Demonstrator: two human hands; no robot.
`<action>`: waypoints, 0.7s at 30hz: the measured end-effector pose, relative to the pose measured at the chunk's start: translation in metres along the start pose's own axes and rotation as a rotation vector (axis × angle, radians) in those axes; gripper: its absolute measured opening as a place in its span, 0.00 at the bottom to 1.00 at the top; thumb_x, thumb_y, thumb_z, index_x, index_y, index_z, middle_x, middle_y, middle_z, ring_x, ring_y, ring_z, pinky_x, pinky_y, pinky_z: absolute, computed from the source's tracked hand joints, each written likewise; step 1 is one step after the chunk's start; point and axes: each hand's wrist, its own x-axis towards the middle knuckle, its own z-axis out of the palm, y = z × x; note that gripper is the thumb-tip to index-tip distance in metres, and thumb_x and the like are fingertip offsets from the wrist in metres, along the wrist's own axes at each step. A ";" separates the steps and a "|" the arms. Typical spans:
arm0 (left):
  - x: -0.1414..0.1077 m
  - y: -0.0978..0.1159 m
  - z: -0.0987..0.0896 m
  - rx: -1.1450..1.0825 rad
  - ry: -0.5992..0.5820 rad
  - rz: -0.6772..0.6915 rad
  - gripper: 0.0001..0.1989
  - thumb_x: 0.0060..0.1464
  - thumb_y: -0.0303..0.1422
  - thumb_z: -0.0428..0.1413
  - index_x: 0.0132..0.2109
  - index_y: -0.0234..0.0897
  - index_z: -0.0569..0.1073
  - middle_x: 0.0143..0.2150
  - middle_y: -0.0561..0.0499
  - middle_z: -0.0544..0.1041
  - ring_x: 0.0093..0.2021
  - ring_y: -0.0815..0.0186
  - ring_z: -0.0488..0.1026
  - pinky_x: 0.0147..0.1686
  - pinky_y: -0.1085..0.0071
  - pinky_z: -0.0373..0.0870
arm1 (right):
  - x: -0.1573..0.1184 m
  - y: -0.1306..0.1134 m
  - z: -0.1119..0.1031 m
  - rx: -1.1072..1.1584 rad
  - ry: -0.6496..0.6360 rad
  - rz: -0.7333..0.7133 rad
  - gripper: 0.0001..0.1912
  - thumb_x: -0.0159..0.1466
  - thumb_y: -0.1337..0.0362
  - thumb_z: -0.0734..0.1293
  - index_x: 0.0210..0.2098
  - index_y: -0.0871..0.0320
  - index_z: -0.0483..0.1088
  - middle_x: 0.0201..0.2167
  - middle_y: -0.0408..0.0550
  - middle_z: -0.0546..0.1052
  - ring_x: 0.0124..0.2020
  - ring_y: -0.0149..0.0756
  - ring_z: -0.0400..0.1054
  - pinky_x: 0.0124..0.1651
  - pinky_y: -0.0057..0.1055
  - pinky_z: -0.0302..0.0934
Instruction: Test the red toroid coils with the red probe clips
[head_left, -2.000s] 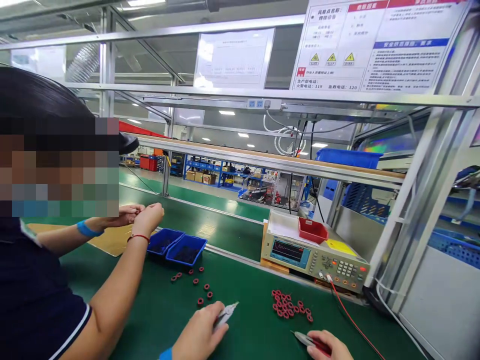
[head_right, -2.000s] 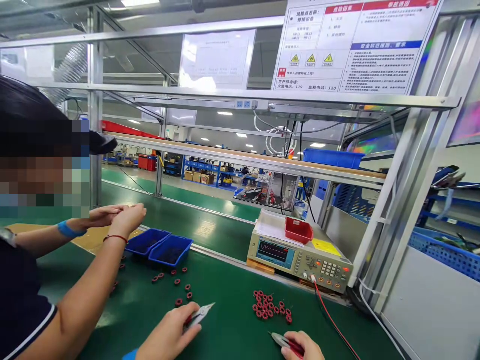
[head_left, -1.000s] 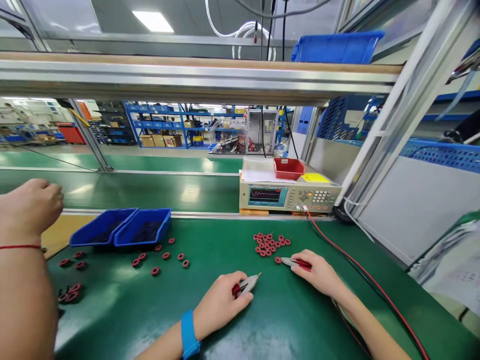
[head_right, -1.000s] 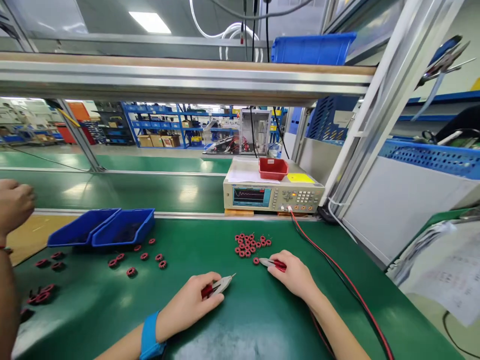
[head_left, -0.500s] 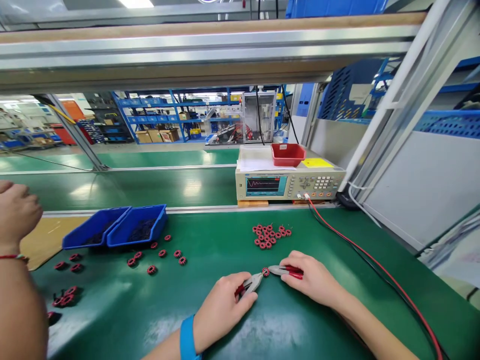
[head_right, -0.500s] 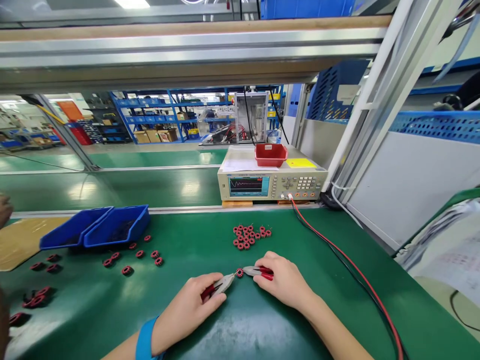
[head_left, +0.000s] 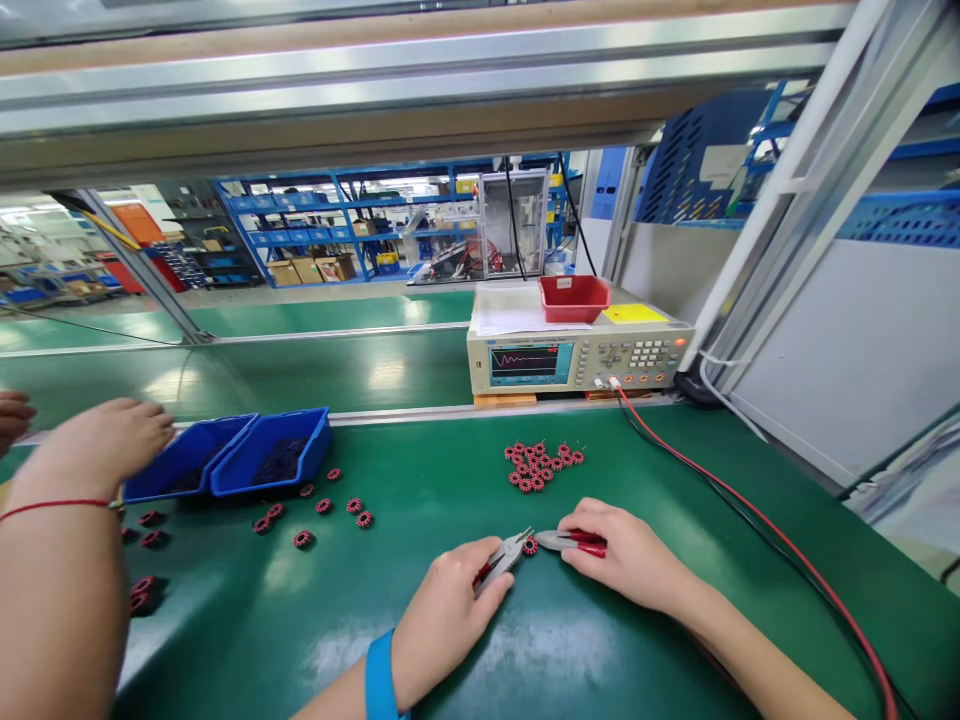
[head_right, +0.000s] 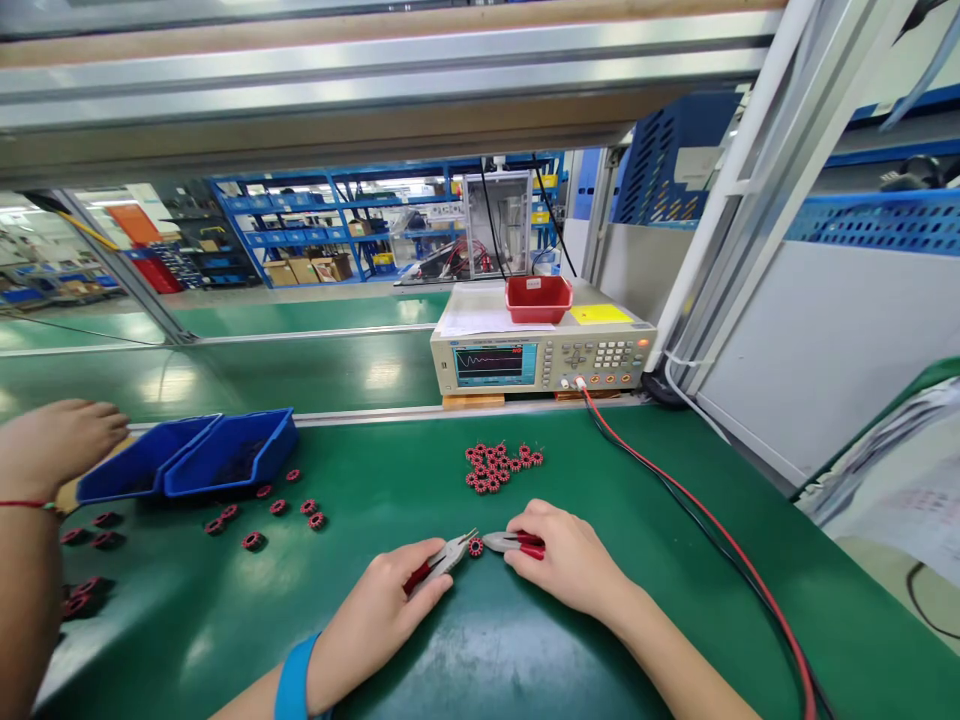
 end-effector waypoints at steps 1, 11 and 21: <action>0.000 0.000 0.000 0.003 0.001 0.002 0.12 0.58 0.35 0.49 0.46 0.39 0.71 0.41 0.50 0.75 0.38 0.64 0.69 0.39 0.72 0.61 | 0.000 0.000 0.000 0.001 -0.002 0.001 0.07 0.59 0.62 0.63 0.35 0.52 0.73 0.30 0.42 0.70 0.28 0.32 0.65 0.33 0.28 0.56; -0.001 0.001 0.001 0.043 0.002 -0.007 0.10 0.57 0.35 0.50 0.43 0.39 0.71 0.35 0.52 0.73 0.32 0.66 0.66 0.33 0.73 0.58 | 0.001 0.001 0.000 0.012 -0.002 -0.005 0.07 0.59 0.62 0.64 0.36 0.51 0.73 0.30 0.42 0.69 0.29 0.32 0.64 0.33 0.27 0.56; -0.002 0.001 0.001 0.045 0.000 -0.010 0.09 0.57 0.35 0.50 0.42 0.40 0.71 0.32 0.54 0.72 0.30 0.68 0.65 0.32 0.73 0.57 | 0.004 0.023 -0.009 0.208 0.051 0.016 0.11 0.60 0.58 0.63 0.37 0.55 0.74 0.35 0.45 0.73 0.35 0.37 0.67 0.39 0.30 0.58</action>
